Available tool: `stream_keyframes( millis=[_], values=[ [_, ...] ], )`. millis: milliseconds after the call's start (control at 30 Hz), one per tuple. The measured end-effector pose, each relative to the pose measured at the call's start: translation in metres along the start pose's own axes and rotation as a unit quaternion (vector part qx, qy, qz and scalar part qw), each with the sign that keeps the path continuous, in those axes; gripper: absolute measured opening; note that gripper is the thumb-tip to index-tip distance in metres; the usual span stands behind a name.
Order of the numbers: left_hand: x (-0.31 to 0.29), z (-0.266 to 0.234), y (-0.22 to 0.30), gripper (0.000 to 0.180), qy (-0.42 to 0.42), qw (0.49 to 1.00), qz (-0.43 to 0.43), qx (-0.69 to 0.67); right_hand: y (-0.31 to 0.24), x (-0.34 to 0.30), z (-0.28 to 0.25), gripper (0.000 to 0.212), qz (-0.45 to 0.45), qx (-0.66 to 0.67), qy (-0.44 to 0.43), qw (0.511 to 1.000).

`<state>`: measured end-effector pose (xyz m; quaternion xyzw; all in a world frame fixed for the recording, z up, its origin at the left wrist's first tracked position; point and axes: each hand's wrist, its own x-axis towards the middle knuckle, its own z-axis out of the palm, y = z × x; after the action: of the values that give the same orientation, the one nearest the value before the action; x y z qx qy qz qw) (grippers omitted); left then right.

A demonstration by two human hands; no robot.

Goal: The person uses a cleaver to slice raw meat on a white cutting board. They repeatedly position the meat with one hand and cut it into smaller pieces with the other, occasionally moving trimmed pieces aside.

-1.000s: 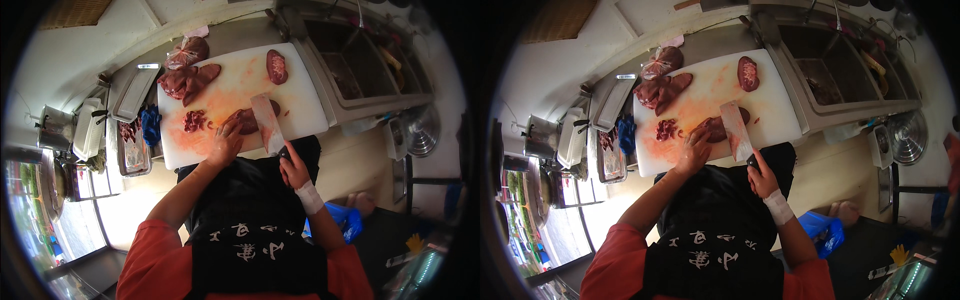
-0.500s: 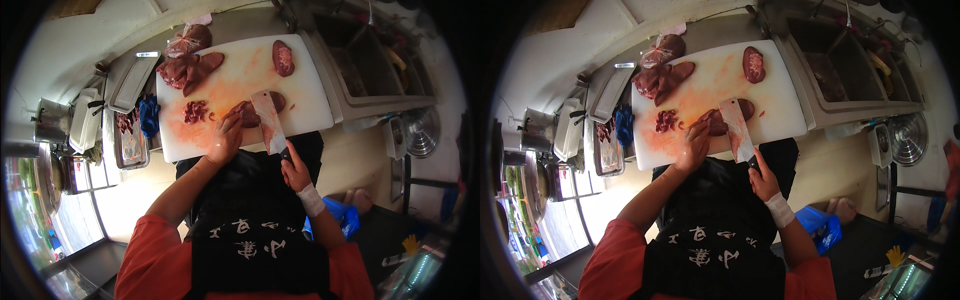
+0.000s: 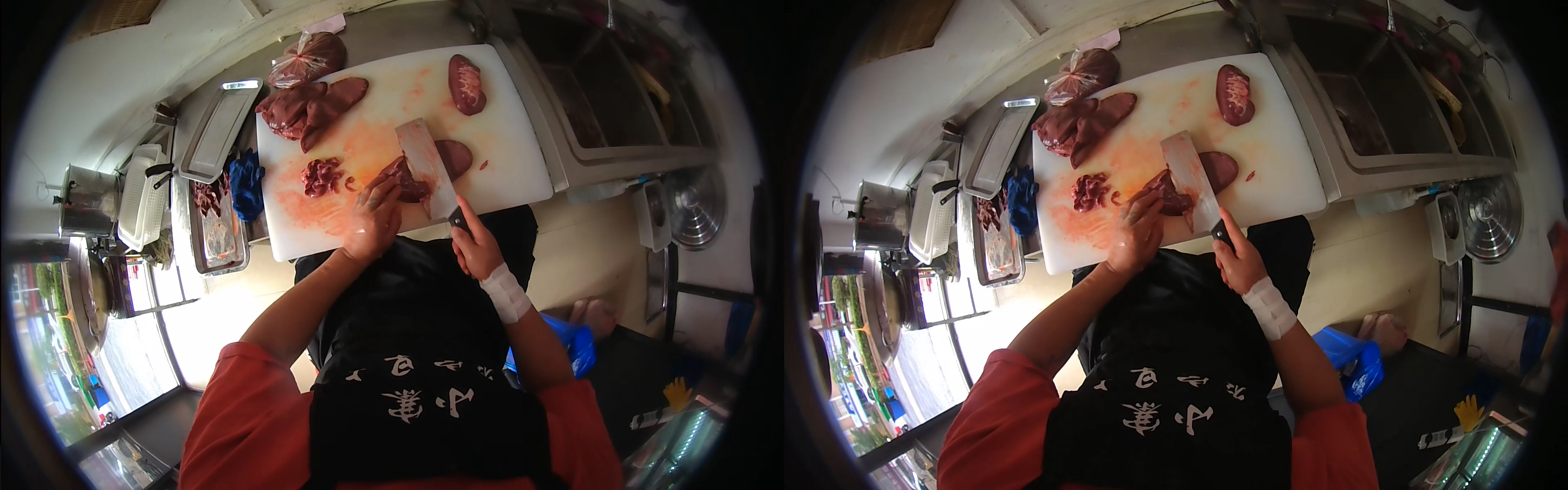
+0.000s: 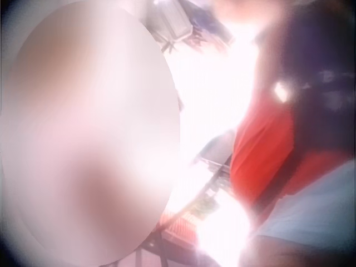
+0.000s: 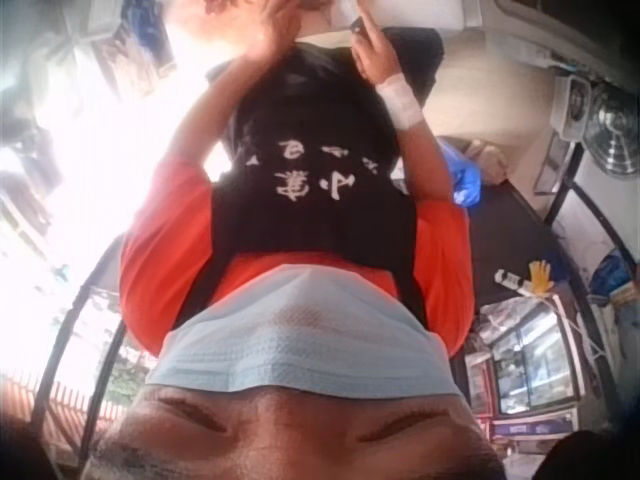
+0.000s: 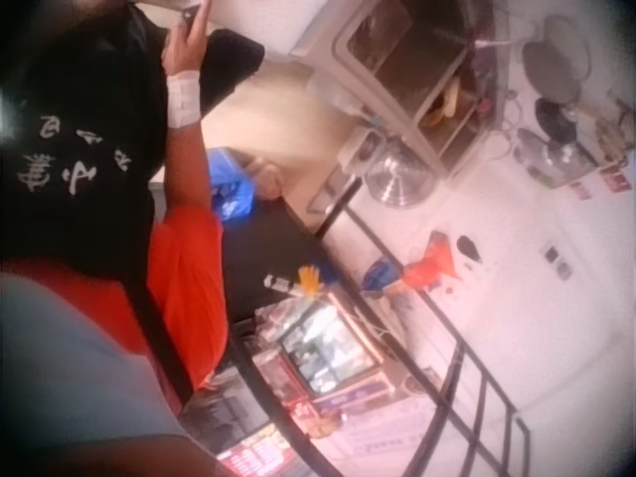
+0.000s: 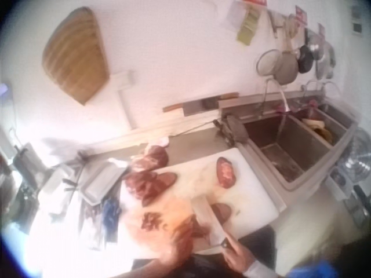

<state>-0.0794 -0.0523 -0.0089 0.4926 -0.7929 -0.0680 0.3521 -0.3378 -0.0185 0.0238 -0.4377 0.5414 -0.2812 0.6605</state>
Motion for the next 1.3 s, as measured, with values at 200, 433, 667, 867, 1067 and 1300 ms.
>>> stream_keyframes(
  millis=[200, 433, 667, 867, 1067, 1300],
  values=[
    [0.0, 0.004, -0.003, 0.04, 0.01, 1.0, -0.003, 0.011, 0.011, -0.039, -0.007, 0.068, -0.009, -0.021, -0.023, 0.999],
    [-0.002, 0.006, -0.003, 0.043, 0.008, 1.0, -0.005, 0.014, 0.004, 0.011, 0.009, 0.068, -0.021, 0.018, -0.027, 0.999],
    [-0.002, 0.008, -0.006, 0.046, 0.001, 0.999, 0.003, 0.043, 0.011, -0.035, -0.002, 0.068, 0.031, -0.018, -0.046, 0.998],
    [-0.001, 0.008, -0.002, 0.04, 0.02, 0.999, -0.011, 0.035, 0.004, 0.006, 0.011, 0.068, -0.002, -0.01, -0.06, 0.998],
    [0.0, 0.004, -0.003, 0.039, 0.016, 0.999, 0.008, 0.046, 0.016, -0.013, 0.01, 0.068, -0.018, -0.026, -0.064, 0.997],
    [0.001, 0.004, -0.001, 0.038, 0.024, 0.999, -0.006, 0.03, 0.025, -0.012, 0.018, 0.069, -0.013, -0.02, -0.073, 0.997]
  ],
)
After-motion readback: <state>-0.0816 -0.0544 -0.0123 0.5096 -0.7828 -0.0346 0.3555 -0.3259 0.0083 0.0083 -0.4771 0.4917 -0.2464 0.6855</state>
